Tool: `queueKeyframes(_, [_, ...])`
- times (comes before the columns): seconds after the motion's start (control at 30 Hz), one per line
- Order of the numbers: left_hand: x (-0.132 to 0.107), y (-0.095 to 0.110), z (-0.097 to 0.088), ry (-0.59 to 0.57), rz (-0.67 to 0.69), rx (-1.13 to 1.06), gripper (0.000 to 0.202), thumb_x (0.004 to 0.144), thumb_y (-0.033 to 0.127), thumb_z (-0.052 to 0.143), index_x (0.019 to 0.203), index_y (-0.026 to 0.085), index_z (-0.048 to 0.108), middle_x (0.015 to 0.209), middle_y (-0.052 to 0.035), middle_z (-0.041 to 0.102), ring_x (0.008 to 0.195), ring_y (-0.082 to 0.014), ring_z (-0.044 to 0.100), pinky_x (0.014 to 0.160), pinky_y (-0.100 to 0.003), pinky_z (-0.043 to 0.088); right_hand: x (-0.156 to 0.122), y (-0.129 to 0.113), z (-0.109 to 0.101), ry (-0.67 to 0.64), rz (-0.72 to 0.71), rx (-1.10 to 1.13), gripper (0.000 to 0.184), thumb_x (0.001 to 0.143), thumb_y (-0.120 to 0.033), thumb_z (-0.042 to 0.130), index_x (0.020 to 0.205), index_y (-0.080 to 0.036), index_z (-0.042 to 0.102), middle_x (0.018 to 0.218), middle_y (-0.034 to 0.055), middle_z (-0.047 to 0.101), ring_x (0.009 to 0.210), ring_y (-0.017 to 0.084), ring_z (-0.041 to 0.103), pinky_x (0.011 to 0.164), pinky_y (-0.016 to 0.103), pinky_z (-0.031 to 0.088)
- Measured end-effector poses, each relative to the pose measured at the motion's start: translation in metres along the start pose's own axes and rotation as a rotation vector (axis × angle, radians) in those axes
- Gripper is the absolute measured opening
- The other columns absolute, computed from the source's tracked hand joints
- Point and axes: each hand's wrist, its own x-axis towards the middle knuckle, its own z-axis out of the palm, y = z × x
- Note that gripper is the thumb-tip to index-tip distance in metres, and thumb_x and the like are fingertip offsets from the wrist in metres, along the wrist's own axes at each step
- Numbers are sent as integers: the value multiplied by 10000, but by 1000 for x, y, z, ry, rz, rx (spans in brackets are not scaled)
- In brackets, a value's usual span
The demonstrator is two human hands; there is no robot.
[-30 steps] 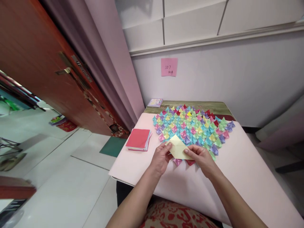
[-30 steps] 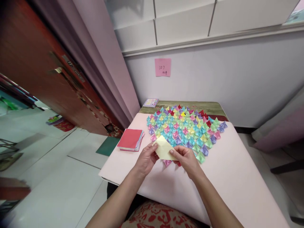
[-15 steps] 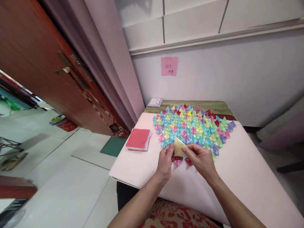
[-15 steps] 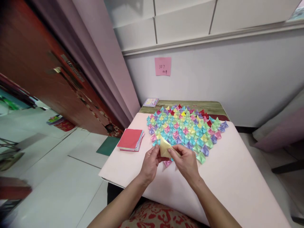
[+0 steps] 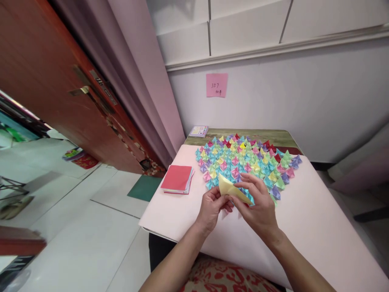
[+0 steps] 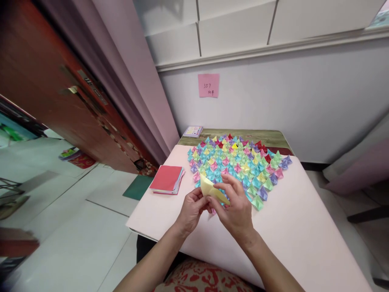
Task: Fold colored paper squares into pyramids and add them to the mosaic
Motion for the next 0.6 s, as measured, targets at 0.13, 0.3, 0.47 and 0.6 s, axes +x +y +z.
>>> queueKeyframes(0.13, [0, -2, -1, 0, 5, 32, 307, 728, 342, 801, 900, 120, 677, 699, -30, 661, 579, -123, 603, 564, -246, 518, 1, 2, 1, -53, 48, 57, 196, 837, -324, 664, 1020, -262, 629, 1298, 119, 545, 1186, 309, 575, 944, 475, 529])
queueKeyframes(0.3, [1, -1, -1, 0, -10, 111, 378, 692, 437, 814, 846, 128, 658, 691, -32, 663, 565, -143, 612, 552, -271, 528, 6, 1, 3, -127, 98, 183, 208, 815, -326, 684, 1007, -260, 639, 1400, 113, 465, 1240, 327, 532, 989, 513, 486])
queueKeyframes(0.47, [-1, -2, -1, -11, -16, 153, 458, 676, 533, 796, 817, 125, 641, 649, -31, 653, 543, -149, 617, 548, -286, 537, 7, 5, 4, -171, 120, 171, 217, 799, -330, 694, 992, -246, 639, 1410, 117, 465, 1240, 322, 533, 981, 498, 492])
queueKeyframes(0.6, [-2, -2, 1, -22, -27, 176, 446, 704, 551, 766, 758, 139, 605, 592, -19, 632, 534, -154, 623, 518, -277, 530, 3, 13, 6, -170, 11, 15, 286, 831, -309, 658, 1112, -253, 645, 1433, 117, 476, 1271, 333, 513, 995, 514, 474])
